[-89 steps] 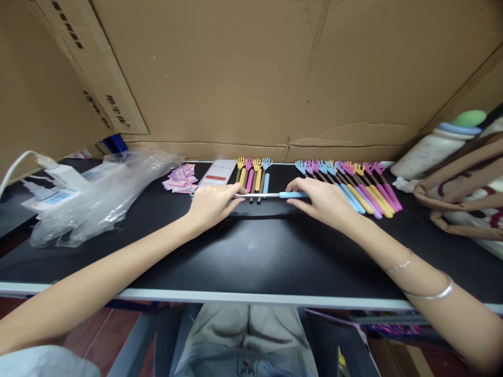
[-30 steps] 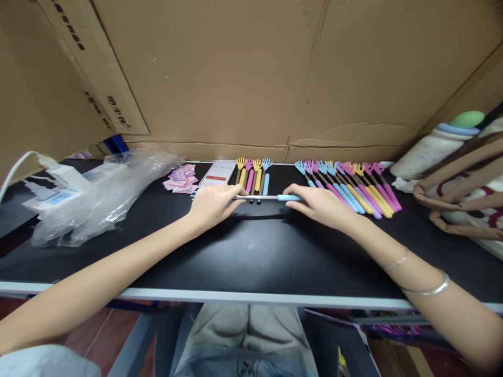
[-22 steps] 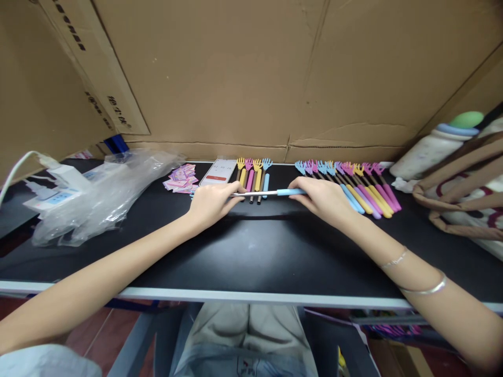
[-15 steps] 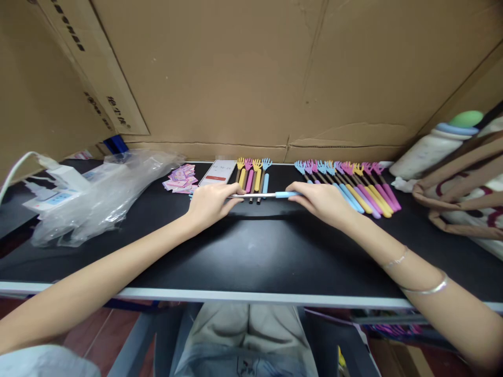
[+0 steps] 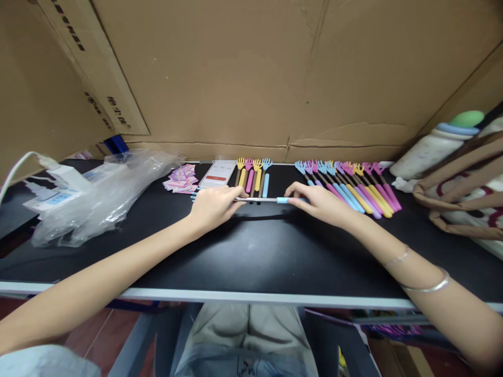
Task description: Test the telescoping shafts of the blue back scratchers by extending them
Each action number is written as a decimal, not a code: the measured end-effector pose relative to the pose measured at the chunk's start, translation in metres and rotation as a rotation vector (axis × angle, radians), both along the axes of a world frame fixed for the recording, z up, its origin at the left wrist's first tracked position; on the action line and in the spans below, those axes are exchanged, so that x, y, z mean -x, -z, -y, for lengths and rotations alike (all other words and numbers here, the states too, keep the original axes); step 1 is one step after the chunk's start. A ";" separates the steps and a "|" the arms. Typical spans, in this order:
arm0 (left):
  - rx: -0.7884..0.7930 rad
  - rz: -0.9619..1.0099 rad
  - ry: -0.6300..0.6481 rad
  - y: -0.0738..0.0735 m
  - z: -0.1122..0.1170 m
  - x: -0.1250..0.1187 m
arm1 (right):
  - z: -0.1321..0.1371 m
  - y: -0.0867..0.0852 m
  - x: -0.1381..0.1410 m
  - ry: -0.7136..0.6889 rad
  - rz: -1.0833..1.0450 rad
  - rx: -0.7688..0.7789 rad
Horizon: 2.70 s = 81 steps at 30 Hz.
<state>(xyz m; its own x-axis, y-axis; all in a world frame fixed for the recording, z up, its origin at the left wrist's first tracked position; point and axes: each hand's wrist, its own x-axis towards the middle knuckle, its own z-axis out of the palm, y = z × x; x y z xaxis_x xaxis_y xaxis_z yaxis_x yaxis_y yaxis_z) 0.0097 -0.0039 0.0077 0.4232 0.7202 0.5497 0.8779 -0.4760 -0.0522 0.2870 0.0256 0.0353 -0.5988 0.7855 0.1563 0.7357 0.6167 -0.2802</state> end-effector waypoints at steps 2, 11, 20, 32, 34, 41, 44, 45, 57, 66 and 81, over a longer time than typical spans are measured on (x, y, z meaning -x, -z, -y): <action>0.007 0.006 -0.004 0.000 0.000 0.000 | 0.001 0.000 0.000 0.017 0.021 -0.109; 0.042 0.047 -0.012 -0.001 -0.001 0.002 | 0.002 -0.001 -0.001 -0.010 0.179 -0.402; 0.052 0.022 -0.021 0.001 0.000 0.003 | 0.003 0.001 0.001 -0.026 0.030 -0.025; 0.024 0.006 -0.021 0.002 0.000 0.000 | 0.003 0.005 0.006 0.009 0.024 0.036; 0.022 0.008 -0.031 0.001 0.000 -0.002 | 0.005 0.003 0.007 0.051 0.069 -0.138; 0.050 0.026 -0.058 -0.001 0.001 -0.003 | 0.007 -0.003 0.004 0.033 0.103 -0.454; 0.048 0.032 -0.049 0.000 0.000 -0.002 | 0.007 -0.001 0.004 -0.008 0.133 -0.474; 0.045 0.035 -0.045 0.001 0.000 -0.001 | 0.007 0.000 0.003 -0.019 0.138 -0.475; 0.017 0.025 -0.011 0.003 0.001 0.001 | 0.003 0.003 0.004 -0.031 -0.014 0.042; 0.040 0.023 -0.025 0.002 0.001 -0.001 | 0.003 0.005 0.007 -0.010 -0.026 0.025; 0.072 0.066 -0.023 0.001 0.001 -0.002 | 0.012 0.002 0.012 -0.019 0.088 -0.434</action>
<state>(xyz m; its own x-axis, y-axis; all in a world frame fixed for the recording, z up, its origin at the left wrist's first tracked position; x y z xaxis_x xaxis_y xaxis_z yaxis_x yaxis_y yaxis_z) 0.0112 -0.0051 0.0070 0.3706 0.7678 0.5225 0.8892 -0.4559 0.0392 0.2755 0.0134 0.0335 -0.6386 0.6467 0.4172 0.7323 0.6773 0.0712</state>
